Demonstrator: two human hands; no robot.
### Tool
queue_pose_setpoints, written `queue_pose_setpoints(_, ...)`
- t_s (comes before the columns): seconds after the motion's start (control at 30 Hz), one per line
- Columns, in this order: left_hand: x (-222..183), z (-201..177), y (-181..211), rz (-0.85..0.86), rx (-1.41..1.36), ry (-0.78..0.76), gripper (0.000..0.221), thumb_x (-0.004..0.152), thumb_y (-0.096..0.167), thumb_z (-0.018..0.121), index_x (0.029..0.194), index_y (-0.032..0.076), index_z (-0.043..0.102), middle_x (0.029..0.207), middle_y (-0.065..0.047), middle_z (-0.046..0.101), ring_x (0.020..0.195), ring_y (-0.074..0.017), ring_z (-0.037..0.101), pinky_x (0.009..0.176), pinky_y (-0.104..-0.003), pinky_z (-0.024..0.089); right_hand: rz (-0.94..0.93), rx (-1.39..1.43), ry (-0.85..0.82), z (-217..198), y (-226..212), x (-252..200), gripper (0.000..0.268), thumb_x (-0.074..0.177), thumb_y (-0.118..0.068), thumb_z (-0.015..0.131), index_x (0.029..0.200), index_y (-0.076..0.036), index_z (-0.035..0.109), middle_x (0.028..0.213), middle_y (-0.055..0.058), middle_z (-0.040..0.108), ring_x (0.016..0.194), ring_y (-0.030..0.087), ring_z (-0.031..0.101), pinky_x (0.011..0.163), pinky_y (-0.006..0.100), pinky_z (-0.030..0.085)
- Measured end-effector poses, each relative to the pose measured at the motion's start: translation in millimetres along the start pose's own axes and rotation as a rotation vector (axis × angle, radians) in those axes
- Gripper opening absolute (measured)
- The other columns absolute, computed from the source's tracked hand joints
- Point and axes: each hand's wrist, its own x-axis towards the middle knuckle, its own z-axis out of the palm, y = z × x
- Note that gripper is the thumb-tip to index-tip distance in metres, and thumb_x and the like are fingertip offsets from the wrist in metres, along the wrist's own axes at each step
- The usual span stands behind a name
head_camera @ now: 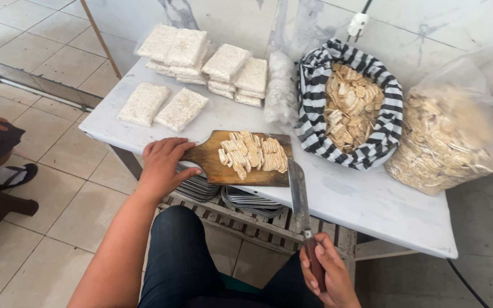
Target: The person slices a rectangular block of white food on a wooden cutting board using a knife. Sliced pieces are placed into a striped cloth-lined basket. The person handles the food block and knife throughout the clip.
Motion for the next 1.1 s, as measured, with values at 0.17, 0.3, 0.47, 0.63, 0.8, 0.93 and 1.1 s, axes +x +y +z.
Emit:
queue_pose_setpoints(0.17, 0, 5, 4, -0.016, -0.004, 0.079, 0.063, 0.073, 0.05, 0.082, 0.125, 0.017, 0.07, 0.129, -0.003, 0.065, 0.128, -0.0255, 0.055, 0.114, -0.053, 0.027, -0.015, -0.025, -0.01, 0, 3, -3, 0.025, 0.103, -0.028, 0.044, 0.114, -0.006, 0.039, 0.08, 0.015, 0.052, 0.042, 0.01, 0.046, 0.03, 0.022, 0.036)
queue_pose_setpoints(0.3, -1, 6, 3, -0.021, -0.016, 0.105, 0.063, 0.07, 0.05, 0.082, 0.123, 0.018, 0.072, 0.127, -0.001, 0.067, 0.126, -0.0247, 0.056, 0.115, -0.053, 0.027, -0.024, -0.041, 0.012, 0, 5, -7, 0.025, 0.106, -0.027, 0.044, 0.11, -0.003, 0.039, 0.081, 0.016, 0.053, 0.043, 0.011, 0.046, 0.031, 0.022, 0.036)
queue_pose_setpoints(0.47, -2, 6, 2, -0.005, -0.023, 0.111, 0.064, 0.07, 0.05, 0.083, 0.124, 0.017, 0.072, 0.127, -0.001, 0.067, 0.126, -0.0252, 0.057, 0.115, -0.053, 0.026, -0.029, -0.026, 0.036, -2, 2, -10, 0.02, 0.103, -0.024, 0.043, 0.112, -0.006, 0.04, 0.079, 0.015, 0.053, 0.041, 0.01, 0.045, 0.03, 0.021, 0.035)
queue_pose_setpoints(0.63, -2, 5, 5, -0.014, -0.026, 0.117, 0.062, 0.07, 0.048, 0.083, 0.123, 0.017, 0.071, 0.126, -0.001, 0.067, 0.126, -0.0254, 0.056, 0.115, -0.053, 0.025, -0.019, -0.022, 0.056, -2, -1, -5, 0.021, 0.104, -0.024, 0.042, 0.112, -0.005, 0.041, 0.079, 0.015, 0.053, 0.041, 0.01, 0.045, 0.03, 0.022, 0.035)
queue_pose_setpoints(0.8, -2, 5, 6, -0.042, -0.031, 0.117, 0.062, 0.07, 0.048, 0.083, 0.122, 0.017, 0.071, 0.125, 0.0, 0.067, 0.126, -0.0244, 0.056, 0.116, -0.053, 0.025, -0.022, -0.008, 0.028, 4, -3, 3, 0.02, 0.105, -0.025, 0.043, 0.112, -0.006, 0.039, 0.08, 0.015, 0.053, 0.042, 0.011, 0.045, 0.031, 0.022, 0.035)
queue_pose_setpoints(0.93, 2, 3, 7, -0.052, -0.026, 0.106, 0.062, 0.069, 0.049, 0.082, 0.122, 0.018, 0.071, 0.124, 0.0, 0.067, 0.126, -0.0243, 0.056, 0.116, -0.053, 0.024, 0.027, -0.029, 0.083, 10, -6, 9, 0.024, 0.102, -0.027, 0.045, 0.115, -0.007, 0.042, 0.079, 0.014, 0.053, 0.04, 0.01, 0.045, 0.029, 0.022, 0.034)
queue_pose_setpoints(1.1, -1, 3, 8, -0.078, -0.018, 0.093, 0.062, 0.069, 0.05, 0.081, 0.122, 0.019, 0.071, 0.122, 0.001, 0.067, 0.125, -0.0232, 0.056, 0.116, -0.053, 0.024, 0.049, -0.058, 0.092, 12, -1, 15, 0.025, 0.103, -0.028, 0.046, 0.115, -0.007, 0.042, 0.079, 0.013, 0.053, 0.041, 0.01, 0.044, 0.03, 0.022, 0.033)
